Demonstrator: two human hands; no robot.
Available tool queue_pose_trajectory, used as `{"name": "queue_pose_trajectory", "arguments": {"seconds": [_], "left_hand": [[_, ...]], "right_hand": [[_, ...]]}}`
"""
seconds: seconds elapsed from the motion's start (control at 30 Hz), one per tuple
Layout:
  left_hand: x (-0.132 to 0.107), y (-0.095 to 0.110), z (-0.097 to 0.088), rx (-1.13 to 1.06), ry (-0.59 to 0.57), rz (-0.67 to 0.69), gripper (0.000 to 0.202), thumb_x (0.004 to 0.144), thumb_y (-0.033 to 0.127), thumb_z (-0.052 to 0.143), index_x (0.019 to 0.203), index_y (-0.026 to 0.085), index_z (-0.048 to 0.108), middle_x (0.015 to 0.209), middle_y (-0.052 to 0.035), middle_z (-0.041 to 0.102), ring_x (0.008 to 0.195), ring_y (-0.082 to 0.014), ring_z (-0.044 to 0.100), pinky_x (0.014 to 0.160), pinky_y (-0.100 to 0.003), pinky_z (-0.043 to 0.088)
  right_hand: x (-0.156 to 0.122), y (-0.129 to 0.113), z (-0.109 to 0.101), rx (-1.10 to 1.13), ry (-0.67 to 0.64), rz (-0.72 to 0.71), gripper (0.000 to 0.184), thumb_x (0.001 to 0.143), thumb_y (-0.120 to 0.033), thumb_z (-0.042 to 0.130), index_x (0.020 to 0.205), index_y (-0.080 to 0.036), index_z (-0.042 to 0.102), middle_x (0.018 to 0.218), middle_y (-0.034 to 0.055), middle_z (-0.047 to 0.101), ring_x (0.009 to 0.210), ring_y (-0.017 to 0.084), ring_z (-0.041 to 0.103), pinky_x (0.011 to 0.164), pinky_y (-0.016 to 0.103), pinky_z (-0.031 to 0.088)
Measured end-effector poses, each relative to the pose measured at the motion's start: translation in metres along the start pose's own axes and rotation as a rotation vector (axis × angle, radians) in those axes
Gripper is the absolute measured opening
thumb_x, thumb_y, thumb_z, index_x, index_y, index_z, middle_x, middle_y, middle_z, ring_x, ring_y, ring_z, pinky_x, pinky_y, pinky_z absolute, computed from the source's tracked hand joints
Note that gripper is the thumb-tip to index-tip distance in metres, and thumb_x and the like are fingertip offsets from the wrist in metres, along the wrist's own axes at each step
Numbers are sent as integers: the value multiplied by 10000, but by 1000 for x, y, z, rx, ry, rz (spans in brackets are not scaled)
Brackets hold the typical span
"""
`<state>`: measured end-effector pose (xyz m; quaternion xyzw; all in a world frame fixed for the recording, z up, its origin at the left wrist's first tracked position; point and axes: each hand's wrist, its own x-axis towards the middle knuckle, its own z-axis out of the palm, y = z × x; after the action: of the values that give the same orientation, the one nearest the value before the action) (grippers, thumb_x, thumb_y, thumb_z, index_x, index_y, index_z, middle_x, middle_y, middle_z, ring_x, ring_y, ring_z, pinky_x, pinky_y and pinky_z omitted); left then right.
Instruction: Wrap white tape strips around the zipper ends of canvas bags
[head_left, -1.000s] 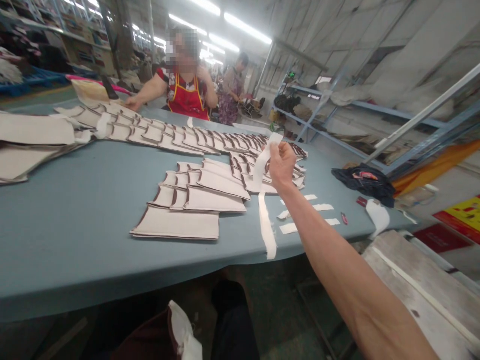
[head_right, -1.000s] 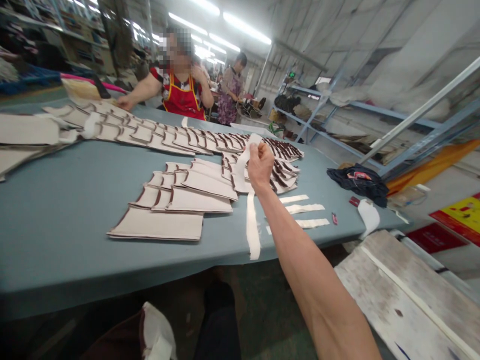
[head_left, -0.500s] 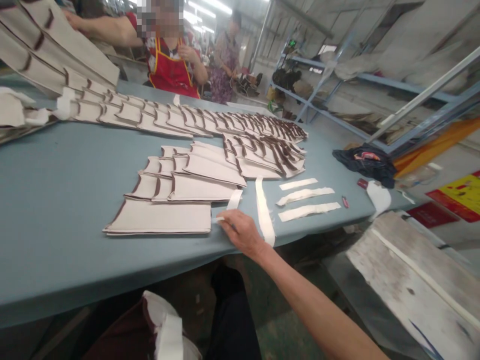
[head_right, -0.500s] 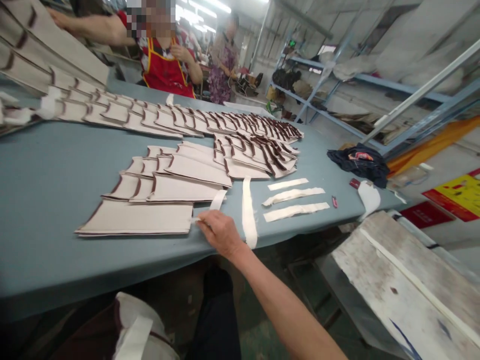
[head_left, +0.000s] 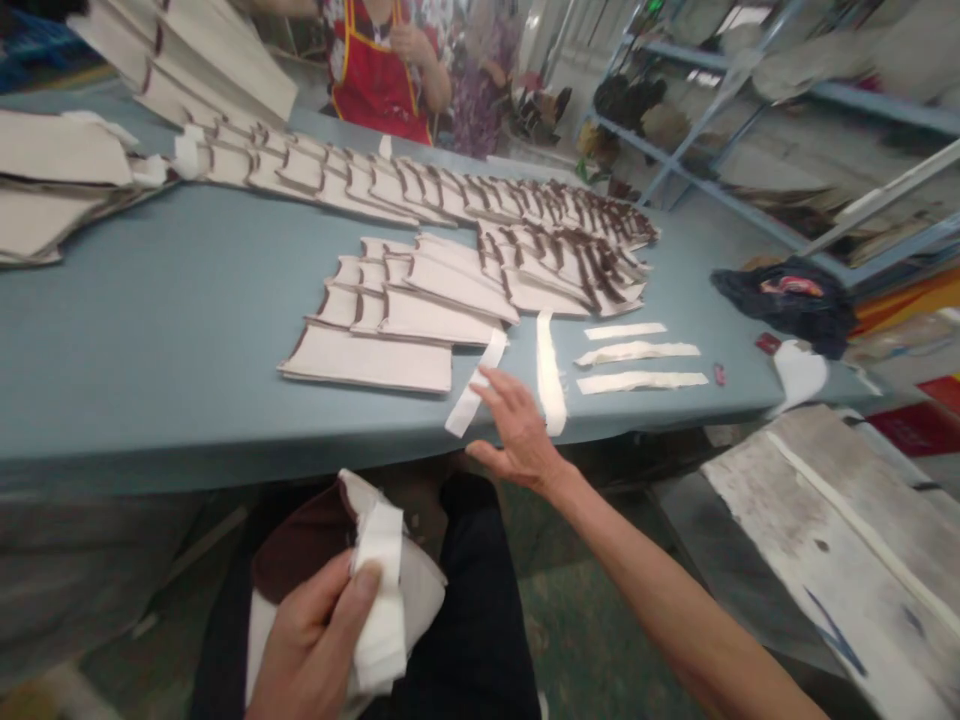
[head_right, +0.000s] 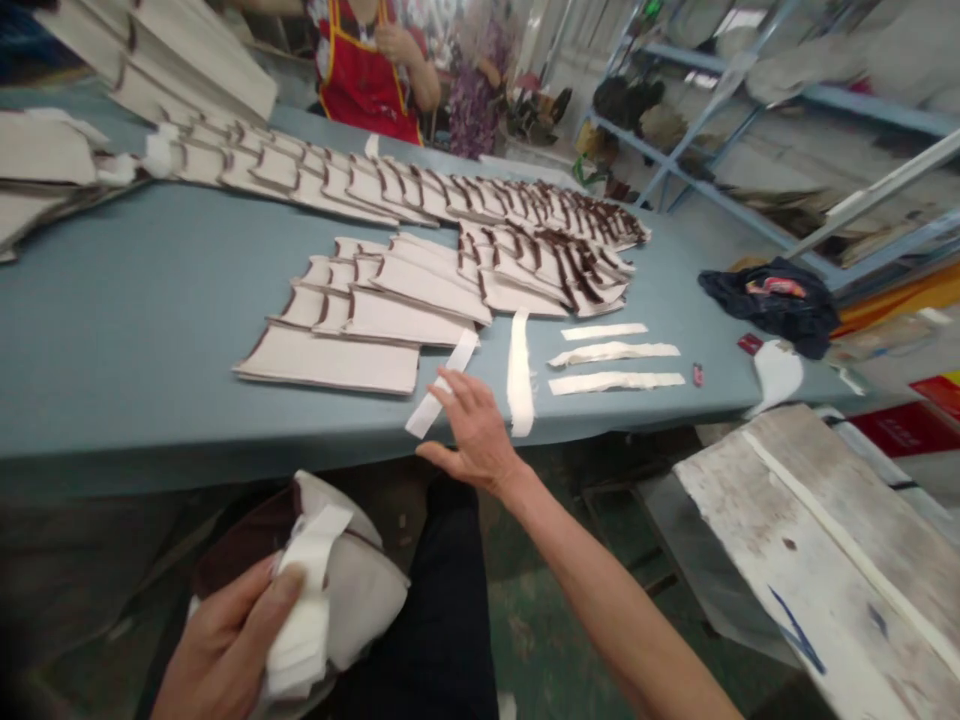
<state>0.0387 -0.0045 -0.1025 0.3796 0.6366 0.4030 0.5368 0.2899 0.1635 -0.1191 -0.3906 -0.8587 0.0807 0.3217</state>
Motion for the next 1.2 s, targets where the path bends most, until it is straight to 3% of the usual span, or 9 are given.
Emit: {"name": "queue_pose_trajectory", "arguments": {"seconds": [0.1,0.27,0.37,0.5,0.63,0.73,0.83,0.97,1.2], "left_hand": [[-1,12,-2,-189,-106,-46,665,781,813,697,747,149,684,573,28,500,498,-90,376,428,-185,310],[-2,18,-2,-355,-135,-69,582,795,714,767,747,142,671,609,21,534,525,-88,413,462,-189,355],[-6,21,1,-405,-131,-35,534,804,661,792,800,131,724,649,6,594,565,-95,458,506,-191,396],[-12,23,4,-439,-120,-25,514,816,642,794,792,131,741,649,4,610,586,-100,477,518,-191,395],[-17,23,2,-372,-171,-2,525,877,646,732,745,139,707,624,17,575,545,-87,423,482,-196,355],[-19,23,1,-309,-202,38,516,910,634,701,758,141,708,637,15,585,545,-87,427,490,-202,359],[-18,26,1,-310,-211,32,521,892,638,715,747,139,698,621,13,585,540,-94,445,488,-207,362],[-17,27,2,-338,-193,38,503,864,626,744,764,134,725,643,7,611,553,-100,466,506,-204,379],[-19,24,5,-434,-167,34,456,836,605,787,791,152,797,670,4,660,598,-99,495,556,-180,413]], "right_hand": [[-6,-53,-11,35,274,132,389,949,-340,683,1317,-225,631,1385,167,684,1329,341,617,1131,578,479],[-17,-151,-22,394,163,130,206,940,-173,670,1115,-283,668,1062,69,800,1023,252,753,915,436,607],[-26,-178,-13,451,146,77,267,916,-162,691,1155,-272,653,1082,76,801,1046,251,750,950,445,603],[-38,-179,-3,463,128,85,230,926,-149,669,1135,-246,668,1138,96,791,1102,243,736,1009,440,575],[-43,-177,-4,635,103,425,151,986,-252,631,1123,-244,692,1202,90,779,1112,232,740,970,391,588],[-42,-181,-10,692,85,607,147,1001,-316,617,1103,-234,683,1029,55,792,907,199,752,808,332,601],[-40,-184,-18,472,165,405,107,943,-280,690,1043,-242,683,950,48,762,864,208,715,787,355,582],[-38,-183,-25,267,121,-2,236,926,-270,724,1158,-264,681,1151,80,783,1078,257,705,995,443,561],[-40,-181,-13,192,81,-53,283,913,-168,675,1190,-228,679,1223,88,789,1167,259,689,1073,466,539]]}}
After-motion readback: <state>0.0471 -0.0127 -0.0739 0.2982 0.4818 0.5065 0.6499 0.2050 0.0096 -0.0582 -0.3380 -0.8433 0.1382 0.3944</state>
